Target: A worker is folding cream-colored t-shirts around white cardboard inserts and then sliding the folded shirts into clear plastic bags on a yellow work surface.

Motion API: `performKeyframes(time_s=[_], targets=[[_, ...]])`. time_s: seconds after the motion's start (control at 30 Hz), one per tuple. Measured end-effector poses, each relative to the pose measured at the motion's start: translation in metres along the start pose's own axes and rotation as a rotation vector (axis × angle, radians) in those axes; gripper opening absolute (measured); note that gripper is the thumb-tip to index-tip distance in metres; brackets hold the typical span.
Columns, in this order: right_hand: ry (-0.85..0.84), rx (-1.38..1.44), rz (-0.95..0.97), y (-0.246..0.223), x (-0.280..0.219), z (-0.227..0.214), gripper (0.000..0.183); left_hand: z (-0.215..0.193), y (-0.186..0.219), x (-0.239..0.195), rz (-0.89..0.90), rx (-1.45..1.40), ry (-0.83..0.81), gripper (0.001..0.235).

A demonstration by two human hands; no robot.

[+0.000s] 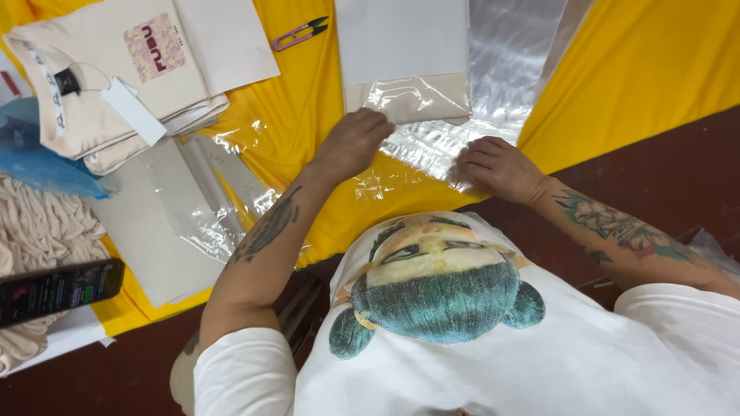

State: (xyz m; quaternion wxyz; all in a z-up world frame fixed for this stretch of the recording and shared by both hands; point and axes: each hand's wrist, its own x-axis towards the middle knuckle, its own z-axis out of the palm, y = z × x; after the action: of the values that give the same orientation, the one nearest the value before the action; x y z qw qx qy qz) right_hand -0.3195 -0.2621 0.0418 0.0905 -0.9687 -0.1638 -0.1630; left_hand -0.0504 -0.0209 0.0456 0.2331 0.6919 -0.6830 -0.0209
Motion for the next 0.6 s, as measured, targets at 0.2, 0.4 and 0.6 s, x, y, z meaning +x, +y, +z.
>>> performKeyframes(time_s=[0.2, 0.4, 0.6], targets=[[0.031, 0.056, 0.064, 0.004, -0.044, 0.010, 0.003, 0.023, -0.003, -0.049, 0.098, 0.020, -0.226, 0.026], [0.082, 0.096, 0.148, -0.008, -0.048, -0.013, 0.024, -0.053, 0.027, -0.085, -0.197, -0.007, -0.566, 0.038], [0.170, 0.039, 0.072, 0.001, 0.000, -0.008, 0.059, -0.060, 0.003, -0.042, -0.157, 0.057, -0.105, 0.019]])
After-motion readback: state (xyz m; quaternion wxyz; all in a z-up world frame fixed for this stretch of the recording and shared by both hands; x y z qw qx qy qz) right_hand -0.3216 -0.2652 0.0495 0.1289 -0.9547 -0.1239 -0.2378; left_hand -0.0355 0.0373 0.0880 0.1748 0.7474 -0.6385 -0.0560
